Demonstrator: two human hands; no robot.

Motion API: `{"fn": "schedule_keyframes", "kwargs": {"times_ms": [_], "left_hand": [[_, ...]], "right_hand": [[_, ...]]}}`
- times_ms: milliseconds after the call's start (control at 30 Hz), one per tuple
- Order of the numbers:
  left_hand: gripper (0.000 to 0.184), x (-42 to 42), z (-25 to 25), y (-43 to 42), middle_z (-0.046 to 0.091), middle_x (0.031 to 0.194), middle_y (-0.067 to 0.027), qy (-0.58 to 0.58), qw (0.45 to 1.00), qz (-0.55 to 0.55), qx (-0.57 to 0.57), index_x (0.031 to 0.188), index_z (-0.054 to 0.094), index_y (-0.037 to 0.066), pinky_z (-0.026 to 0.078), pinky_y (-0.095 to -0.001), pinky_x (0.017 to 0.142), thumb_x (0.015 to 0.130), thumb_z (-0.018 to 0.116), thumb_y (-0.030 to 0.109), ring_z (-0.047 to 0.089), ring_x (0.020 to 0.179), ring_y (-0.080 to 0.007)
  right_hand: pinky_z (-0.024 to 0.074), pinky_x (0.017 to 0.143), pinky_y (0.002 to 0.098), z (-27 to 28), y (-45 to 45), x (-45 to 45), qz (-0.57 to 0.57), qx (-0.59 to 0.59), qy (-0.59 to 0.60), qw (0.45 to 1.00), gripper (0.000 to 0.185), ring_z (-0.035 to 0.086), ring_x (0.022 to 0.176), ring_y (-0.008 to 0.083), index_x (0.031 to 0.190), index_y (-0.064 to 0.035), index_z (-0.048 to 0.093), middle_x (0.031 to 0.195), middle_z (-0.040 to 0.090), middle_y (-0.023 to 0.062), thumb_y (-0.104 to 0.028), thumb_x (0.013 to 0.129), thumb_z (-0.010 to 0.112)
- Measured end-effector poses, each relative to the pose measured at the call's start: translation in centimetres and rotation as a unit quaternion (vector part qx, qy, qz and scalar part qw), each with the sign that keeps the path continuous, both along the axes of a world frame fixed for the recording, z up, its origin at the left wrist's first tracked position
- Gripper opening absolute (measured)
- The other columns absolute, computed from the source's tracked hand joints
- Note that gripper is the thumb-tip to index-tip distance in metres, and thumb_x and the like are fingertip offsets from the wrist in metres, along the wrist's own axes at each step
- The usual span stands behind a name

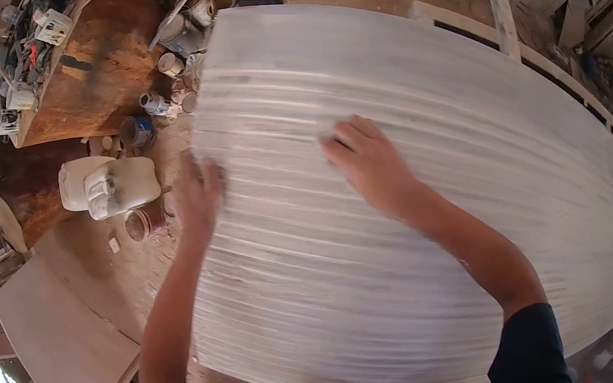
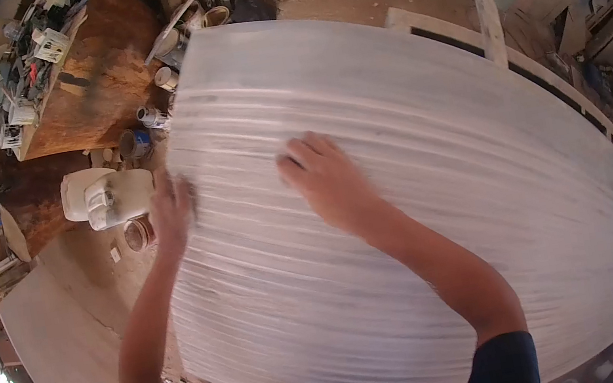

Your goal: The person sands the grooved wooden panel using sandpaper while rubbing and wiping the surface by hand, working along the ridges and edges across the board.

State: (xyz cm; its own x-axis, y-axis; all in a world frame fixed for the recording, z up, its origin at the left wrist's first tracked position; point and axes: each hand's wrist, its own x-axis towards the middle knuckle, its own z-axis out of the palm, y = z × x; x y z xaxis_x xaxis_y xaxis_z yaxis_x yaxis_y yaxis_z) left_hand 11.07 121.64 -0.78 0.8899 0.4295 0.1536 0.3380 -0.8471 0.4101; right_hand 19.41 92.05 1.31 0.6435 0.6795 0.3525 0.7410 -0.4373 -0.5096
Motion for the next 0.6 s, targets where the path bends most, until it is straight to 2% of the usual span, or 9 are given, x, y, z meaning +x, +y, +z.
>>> {"fn": "schedule_keyframes", "kwargs": {"times_ms": [67,167,233,300,333,400,433,533,600], "left_hand": [[0.047,0.7,2.6,-1.2,0.064,0.099,-0.0330,0.057,0.993,0.003,-0.107,0.125,0.051,-0.002,0.045,-0.0542,0.082,0.096,0.050,0.034,0.061,0.096,-0.0497],[0.046,0.4,1.5,0.0,0.064,0.093,-0.0317,0.025,0.991,-0.025,-0.130,0.124,0.050,0.000,0.045,-0.0545,0.078,0.096,0.048,0.037,0.061,0.089,-0.0504],[0.042,0.3,1.0,0.1,0.066,0.090,-0.0288,0.033,0.988,-0.026,-0.146,0.123,0.050,0.001,0.045,-0.0543,0.077,0.098,0.045,0.034,0.062,0.087,-0.0488],[0.042,0.4,3.3,-0.9,0.066,0.093,-0.0271,0.083,0.980,0.000,-0.183,0.125,0.049,0.000,0.044,-0.0533,0.079,0.099,0.044,0.033,0.062,0.092,-0.0461],[0.043,0.6,4.3,-1.1,0.067,0.094,-0.0252,0.125,0.973,0.013,-0.194,0.126,0.049,0.000,0.044,-0.0530,0.083,0.100,0.043,0.034,0.063,0.094,-0.0437],[0.045,0.3,3.3,-0.7,0.067,0.100,-0.0257,0.116,0.972,0.003,-0.204,0.127,0.049,-0.001,0.044,-0.0522,0.085,0.101,0.043,0.035,0.063,0.097,-0.0434],[0.046,0.3,2.5,-0.2,0.066,0.105,-0.0261,0.105,0.974,0.002,-0.201,0.128,0.049,-0.001,0.045,-0.0515,0.087,0.101,0.043,0.036,0.062,0.100,-0.0431],[0.049,-0.3,-0.3,0.3,0.060,0.119,-0.0279,0.049,0.990,-0.019,-0.133,0.129,0.048,-0.004,0.044,-0.0509,0.091,0.101,0.042,0.036,0.058,0.108,-0.0437],[0.050,-0.5,0.4,0.3,0.057,0.124,-0.0286,0.057,0.988,-0.012,-0.141,0.129,0.047,-0.006,0.044,-0.0510,0.092,0.101,0.042,0.035,0.056,0.111,-0.0440]], "right_hand": [[0.0463,0.096,0.0412,-0.6,6.8,0.8,-0.002,0.028,-0.029,0.999,0.022,0.054,0.109,0.0297,0.100,-0.0012,0.062,0.108,0.057,0.0118,-0.002,0.078,0.064],[0.0449,0.099,0.0431,-1.5,17.2,1.7,0.010,0.050,-0.036,0.998,0.027,0.054,0.112,0.0324,0.102,-0.0018,0.063,0.113,0.058,0.0146,-0.004,0.075,0.065],[0.0442,0.100,0.0440,-0.9,19.4,2.2,-0.007,0.030,-0.040,0.999,0.031,0.053,0.113,0.0341,0.104,-0.0018,0.063,0.115,0.057,0.0153,-0.004,0.073,0.066],[0.0438,0.100,0.0451,0.0,18.9,2.4,0.062,-0.025,0.035,0.997,0.029,0.054,0.112,0.0350,0.103,-0.0013,0.063,0.118,0.057,0.0162,-0.003,0.074,0.065],[0.0463,0.097,0.0436,-1.3,16.7,1.7,0.023,0.018,-0.048,0.998,0.027,0.055,0.109,0.0340,0.104,-0.0004,0.064,0.114,0.059,0.0157,-0.002,0.078,0.064],[0.0475,0.093,0.0435,-1.9,8.2,0.4,-0.024,0.001,-0.030,0.999,0.025,0.056,0.106,0.0317,0.106,-0.0019,0.066,0.105,0.060,0.0134,-0.003,0.082,0.061],[0.0487,0.091,0.0433,-1.6,2.7,-0.3,-0.022,-0.035,-0.078,0.996,0.022,0.059,0.100,0.0307,0.104,-0.0037,0.066,0.103,0.063,0.0139,-0.002,0.083,0.061],[0.0433,0.072,0.0362,-0.4,-10.3,-2.6,-0.107,-0.132,-0.033,0.985,0.034,0.051,0.078,0.0267,0.104,-0.0048,0.072,0.087,0.059,0.0083,0.002,0.071,0.064],[0.0444,0.070,0.0392,0.8,-10.6,-2.8,-0.107,-0.078,-0.020,0.991,0.033,0.053,0.083,0.0289,0.096,-0.0014,0.069,0.089,0.058,0.0114,0.007,0.065,0.066]]}}
